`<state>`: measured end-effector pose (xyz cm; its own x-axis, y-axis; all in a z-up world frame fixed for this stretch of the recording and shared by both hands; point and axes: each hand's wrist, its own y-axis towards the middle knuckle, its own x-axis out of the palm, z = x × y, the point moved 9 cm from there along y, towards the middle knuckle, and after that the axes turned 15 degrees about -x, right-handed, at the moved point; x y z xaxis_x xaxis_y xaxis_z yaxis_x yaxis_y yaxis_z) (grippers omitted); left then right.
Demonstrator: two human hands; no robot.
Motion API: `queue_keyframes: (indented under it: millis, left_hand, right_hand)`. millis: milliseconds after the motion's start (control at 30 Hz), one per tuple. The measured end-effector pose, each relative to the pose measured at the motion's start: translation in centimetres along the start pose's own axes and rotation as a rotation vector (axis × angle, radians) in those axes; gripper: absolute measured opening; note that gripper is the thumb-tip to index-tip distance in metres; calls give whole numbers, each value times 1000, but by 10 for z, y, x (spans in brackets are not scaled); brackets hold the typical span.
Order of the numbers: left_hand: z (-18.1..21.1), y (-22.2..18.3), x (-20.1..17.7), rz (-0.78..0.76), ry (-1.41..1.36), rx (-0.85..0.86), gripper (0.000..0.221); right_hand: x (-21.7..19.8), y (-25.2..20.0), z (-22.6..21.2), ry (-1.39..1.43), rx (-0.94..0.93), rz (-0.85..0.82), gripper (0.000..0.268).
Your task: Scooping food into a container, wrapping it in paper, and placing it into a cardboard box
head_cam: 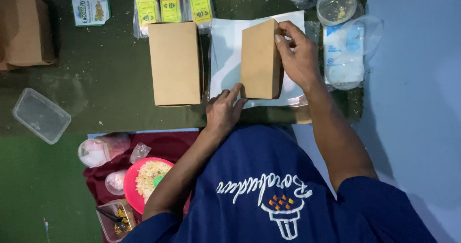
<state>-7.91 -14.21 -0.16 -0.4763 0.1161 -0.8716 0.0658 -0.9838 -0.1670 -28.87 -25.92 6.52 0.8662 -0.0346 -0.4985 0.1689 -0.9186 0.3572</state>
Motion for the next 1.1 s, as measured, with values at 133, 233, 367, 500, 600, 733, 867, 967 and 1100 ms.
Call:
queue_keyframes:
  millis: [133, 233, 367, 500, 600, 733, 867, 967, 1100]
  left_hand:
    - [-8, 2, 9, -83, -36, -49, 48]
    - [-5, 0, 7, 79, -34, 19, 42]
    - [-13, 0, 14, 54, -68, 22, 48]
    - [-8, -4, 0, 41, -218, 62, 55]
    - [-11, -1, 1, -115, -280, -51, 66]
    - [-19, 4, 6, -261, -378, -222, 73]
    - [-11, 11, -5, -211, -461, -231, 67]
    - [-7, 16, -3, -178, -559, -222, 63]
    - [-3, 22, 1, -167, -564, -187, 59]
  right_hand:
    - [-1, -6, 7, -109, -66, -6, 18]
    - [-2, -11, 13, -213, -91, 14, 17]
    - [0, -24, 24, -317, -203, 57, 17]
    - [-4, -36, 22, -405, -220, 154, 15]
    - [-3, -43, 21, -392, -217, 173, 16]
    - [0, -51, 20, -397, -202, 188, 24]
    - [7, -47, 16, -394, -192, 159, 42]
    - [11, -40, 11, -483, -185, 90, 40]
    - [26, -48, 40, -511, -98, -22, 38]
